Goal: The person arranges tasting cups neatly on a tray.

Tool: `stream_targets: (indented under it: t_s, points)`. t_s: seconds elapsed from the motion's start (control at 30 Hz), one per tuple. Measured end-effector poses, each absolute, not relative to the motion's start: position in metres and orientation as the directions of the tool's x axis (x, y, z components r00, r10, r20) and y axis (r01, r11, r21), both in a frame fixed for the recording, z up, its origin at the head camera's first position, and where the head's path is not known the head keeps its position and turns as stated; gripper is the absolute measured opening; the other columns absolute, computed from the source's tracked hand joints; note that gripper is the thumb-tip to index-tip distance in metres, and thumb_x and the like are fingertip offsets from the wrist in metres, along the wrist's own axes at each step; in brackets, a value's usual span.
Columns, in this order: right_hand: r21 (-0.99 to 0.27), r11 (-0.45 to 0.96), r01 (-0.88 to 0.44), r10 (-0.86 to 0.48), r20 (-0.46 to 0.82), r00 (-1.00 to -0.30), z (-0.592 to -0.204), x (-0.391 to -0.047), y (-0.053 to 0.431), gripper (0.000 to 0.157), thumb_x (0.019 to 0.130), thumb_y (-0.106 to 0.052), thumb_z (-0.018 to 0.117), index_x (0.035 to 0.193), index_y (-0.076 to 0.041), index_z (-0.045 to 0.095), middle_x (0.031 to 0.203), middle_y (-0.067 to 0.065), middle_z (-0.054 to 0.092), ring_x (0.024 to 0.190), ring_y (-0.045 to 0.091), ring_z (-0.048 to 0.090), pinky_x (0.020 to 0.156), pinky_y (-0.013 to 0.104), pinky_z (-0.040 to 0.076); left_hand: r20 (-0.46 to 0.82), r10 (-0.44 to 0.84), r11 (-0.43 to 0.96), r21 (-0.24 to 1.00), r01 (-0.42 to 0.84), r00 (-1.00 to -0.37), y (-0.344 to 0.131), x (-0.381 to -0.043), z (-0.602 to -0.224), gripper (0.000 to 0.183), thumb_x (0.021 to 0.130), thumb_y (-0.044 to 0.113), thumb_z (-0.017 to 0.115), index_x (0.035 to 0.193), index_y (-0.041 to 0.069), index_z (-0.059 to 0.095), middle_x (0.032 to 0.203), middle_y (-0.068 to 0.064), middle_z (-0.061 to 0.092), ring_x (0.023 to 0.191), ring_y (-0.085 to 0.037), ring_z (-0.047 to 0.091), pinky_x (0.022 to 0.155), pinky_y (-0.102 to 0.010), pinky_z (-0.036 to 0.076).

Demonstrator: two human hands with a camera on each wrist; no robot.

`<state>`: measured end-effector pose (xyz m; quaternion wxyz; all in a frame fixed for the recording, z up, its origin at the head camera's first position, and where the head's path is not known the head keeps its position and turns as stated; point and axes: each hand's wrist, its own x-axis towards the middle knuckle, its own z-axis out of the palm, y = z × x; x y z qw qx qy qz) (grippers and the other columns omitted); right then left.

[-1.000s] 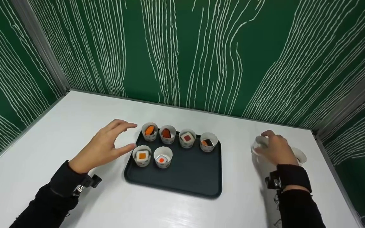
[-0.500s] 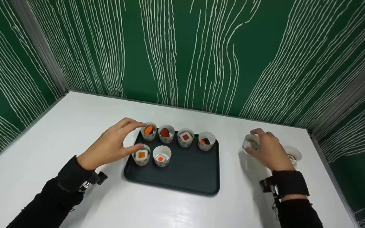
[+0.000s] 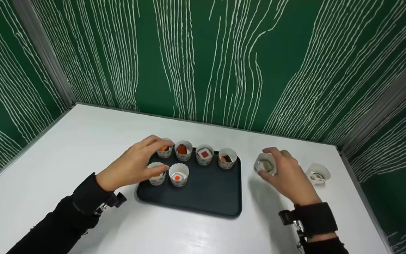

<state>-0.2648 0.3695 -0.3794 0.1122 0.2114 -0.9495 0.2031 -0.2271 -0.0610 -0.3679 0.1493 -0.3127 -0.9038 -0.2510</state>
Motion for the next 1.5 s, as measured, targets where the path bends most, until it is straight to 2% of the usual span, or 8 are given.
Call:
stream_targets:
  t_s: [0.13, 0.3, 0.53, 0.73, 0.93, 1.17, 1.5]
  points:
    - [-0.351, 0.81, -0.469, -0.362, 0.329, -0.872, -0.381, -0.253, 0.362, 0.059, 0.088, -0.021, 0.09, 0.139, -0.007, 0.063, 0.11, 0.016, 0.07, 0.084, 0.014, 0.058, 0.065, 0.024, 0.047, 0.406, 0.521, 0.67, 0.349, 0.655, -0.751, -0.05, -0.226, -0.365, 0.054, 0.098, 0.022, 0.08, 0.146, 0.012, 0.06, 0.119, -0.009, 0.065, 0.106, -0.025, 0.063, 0.093, -0.041, 0.057]
    - [-0.365, 0.789, -0.494, -0.38, 0.343, -0.859, -0.378, -0.24, 0.351, 0.06, 0.089, -0.018, 0.09, 0.141, -0.008, 0.063, 0.113, 0.012, 0.069, 0.092, 0.012, 0.064, 0.069, 0.02, 0.057, 0.379, 0.549, 0.647, 0.372, 0.666, -0.745, -0.037, -0.224, -0.363, 0.053, 0.099, 0.018, 0.077, 0.148, 0.01, 0.058, 0.13, -0.012, 0.066, 0.116, -0.025, 0.067, 0.099, -0.04, 0.058]
    - [-0.415, 0.759, -0.502, -0.389, 0.328, -0.861, -0.374, -0.224, 0.33, 0.06, 0.091, -0.018, 0.088, 0.144, -0.011, 0.061, 0.121, 0.009, 0.068, 0.102, 0.008, 0.065, 0.077, 0.026, 0.064, 0.343, 0.595, 0.618, 0.383, 0.687, -0.727, -0.014, -0.221, -0.363, 0.056, 0.099, 0.021, 0.079, 0.149, 0.009, 0.057, 0.131, -0.013, 0.067, 0.116, -0.024, 0.069, 0.099, -0.035, 0.06]
    - [-0.449, 0.738, -0.504, -0.399, 0.312, -0.862, -0.372, -0.214, 0.311, 0.062, 0.091, -0.014, 0.087, 0.147, -0.016, 0.06, 0.125, 0.007, 0.067, 0.109, 0.017, 0.067, 0.079, 0.025, 0.064, 0.288, 0.629, 0.596, 0.419, 0.686, -0.722, 0.002, -0.218, -0.365, 0.058, 0.101, 0.022, 0.077, 0.153, 0.01, 0.054, 0.147, -0.013, 0.063, 0.133, -0.025, 0.065, 0.109, -0.034, 0.056]
    - [-0.488, 0.72, -0.493, -0.405, 0.282, -0.87, -0.369, -0.207, 0.296, 0.063, 0.093, -0.017, 0.086, 0.15, -0.02, 0.059, 0.13, 0.003, 0.067, 0.118, 0.022, 0.065, 0.084, 0.028, 0.064, 0.266, 0.637, 0.594, 0.429, 0.68, -0.724, 0.008, -0.217, -0.369, 0.057, 0.101, 0.021, 0.077, 0.152, 0.01, 0.054, 0.142, -0.013, 0.066, 0.125, -0.022, 0.069, 0.103, -0.029, 0.058]
    - [-0.518, 0.678, -0.521, -0.432, 0.293, -0.853, -0.367, -0.205, 0.286, 0.063, 0.093, -0.018, 0.086, 0.149, -0.023, 0.059, 0.13, 0.0, 0.067, 0.116, 0.021, 0.067, 0.083, 0.021, 0.062, 0.278, 0.641, 0.566, 0.458, 0.686, -0.715, 0.016, -0.217, -0.373, 0.057, 0.099, 0.018, 0.079, 0.15, 0.01, 0.055, 0.135, -0.011, 0.071, 0.118, -0.018, 0.071, 0.097, -0.023, 0.058]
    - [-0.561, 0.636, -0.53, -0.457, 0.28, -0.844, -0.371, -0.203, 0.273, 0.061, 0.092, -0.019, 0.087, 0.147, -0.019, 0.06, 0.137, 0.002, 0.067, 0.117, 0.022, 0.066, 0.081, 0.024, 0.064, 0.326, 0.636, 0.525, 0.481, 0.702, -0.699, 0.023, -0.218, -0.379, 0.05, 0.095, 0.012, 0.081, 0.141, 0.008, 0.061, 0.115, -0.006, 0.075, 0.101, -0.014, 0.072, 0.083, -0.014, 0.054]
